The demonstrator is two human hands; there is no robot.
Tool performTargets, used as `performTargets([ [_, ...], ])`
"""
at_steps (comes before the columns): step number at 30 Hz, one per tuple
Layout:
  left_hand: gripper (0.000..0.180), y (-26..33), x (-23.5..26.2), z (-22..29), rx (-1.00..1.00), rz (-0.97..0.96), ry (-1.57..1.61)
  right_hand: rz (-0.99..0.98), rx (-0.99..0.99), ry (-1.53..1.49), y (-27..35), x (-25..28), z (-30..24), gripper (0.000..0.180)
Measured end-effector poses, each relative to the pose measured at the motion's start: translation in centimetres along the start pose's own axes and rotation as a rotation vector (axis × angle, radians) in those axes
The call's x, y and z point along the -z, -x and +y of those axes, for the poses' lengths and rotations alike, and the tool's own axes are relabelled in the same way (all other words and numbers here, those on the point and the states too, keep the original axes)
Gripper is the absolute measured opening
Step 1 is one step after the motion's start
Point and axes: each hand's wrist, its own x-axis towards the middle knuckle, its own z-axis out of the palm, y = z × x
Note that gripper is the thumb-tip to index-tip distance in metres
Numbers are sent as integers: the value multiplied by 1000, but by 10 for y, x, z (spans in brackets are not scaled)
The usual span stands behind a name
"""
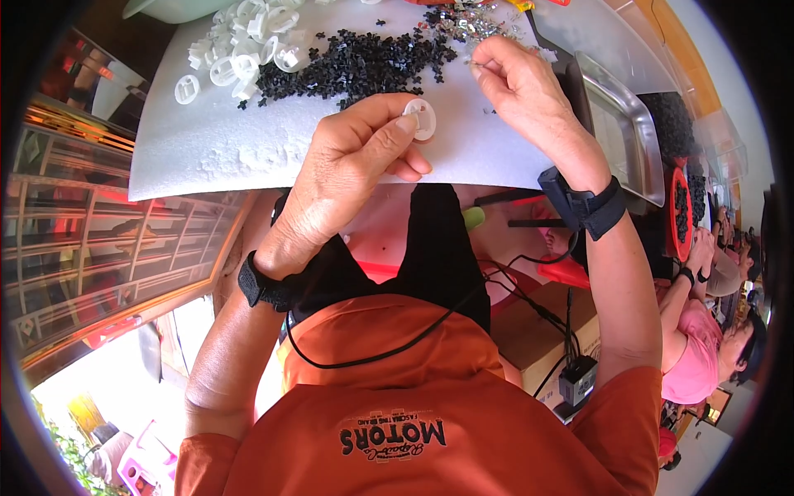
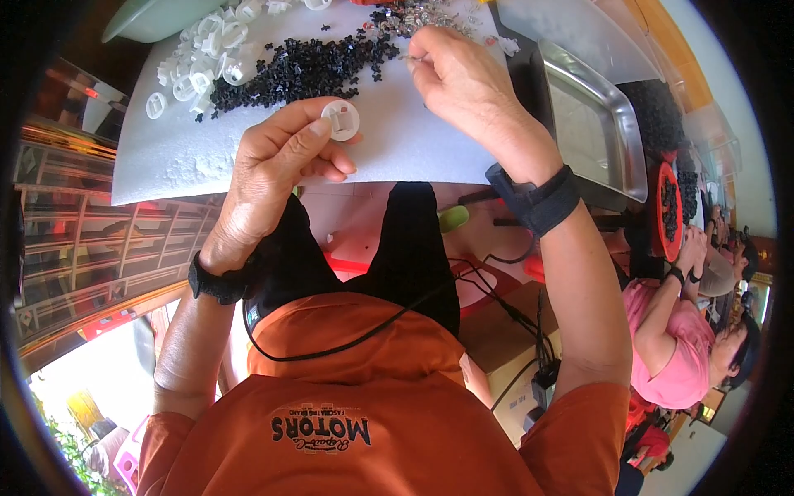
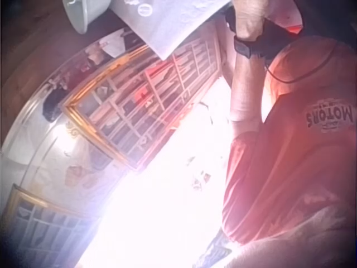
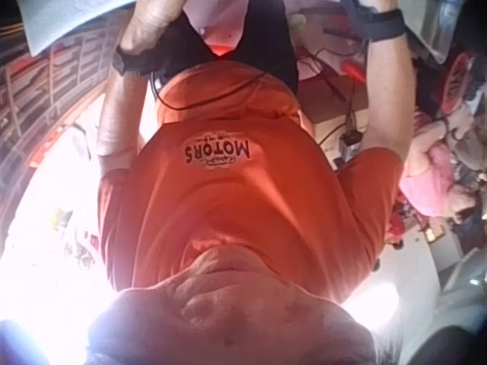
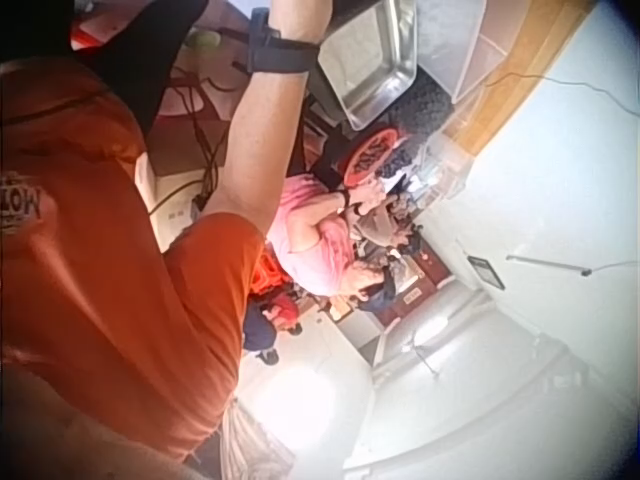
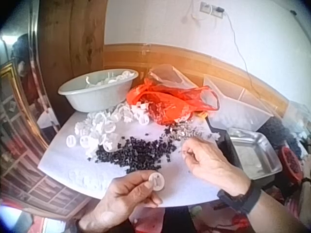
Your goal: Assembling small decorative star-shaped components into white plastic circular bases.
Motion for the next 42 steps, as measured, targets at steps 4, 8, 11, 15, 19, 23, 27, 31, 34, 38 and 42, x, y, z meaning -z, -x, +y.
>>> performTargets([
  [4, 33, 0, 0, -1, -4, -7, -11, -6, 17, 32, 1, -2, 1, 9],
  [8, 33, 1, 0, -1, -5, -4, -17, -64, -24, -15, 0, -3, -2, 10],
  [11, 33, 1, 1, -2, -18, -6, -14, -62, -24, -26, 1, -4, -4, 11],
  [15, 33, 1, 0, -1, -15, -9, -10, -70, -24, -20, 1, -3, -3, 12],
  [19, 33, 2, 0, -1, -9, -6, -5, -38, 32, -15, 2, -5, 0, 7],
  [23, 32, 2, -1, -2, -13, -13, -15, -25, 35, -36, 4, -4, -2, 7],
  [27, 35, 2, 1, 1, -8, -25, -32, -39, 13, -42, 5, -5, -2, 7],
  [31, 37, 1, 2, 0, 27, -26, -11, -52, 14, -37, 6, -5, -4, 7],
  [34, 33, 2, 1, 1, 10, -30, 28, -61, 10, -34, 6, -3, -5, 8],
  [38, 35, 2, 1, -3, -5, -16, 21, -81, -25, -42, 5, -3, -7, 14],
  [42, 35, 2, 1, -2, -16, -3, 44, -81, -21, -35, 5, -3, -8, 14],
])
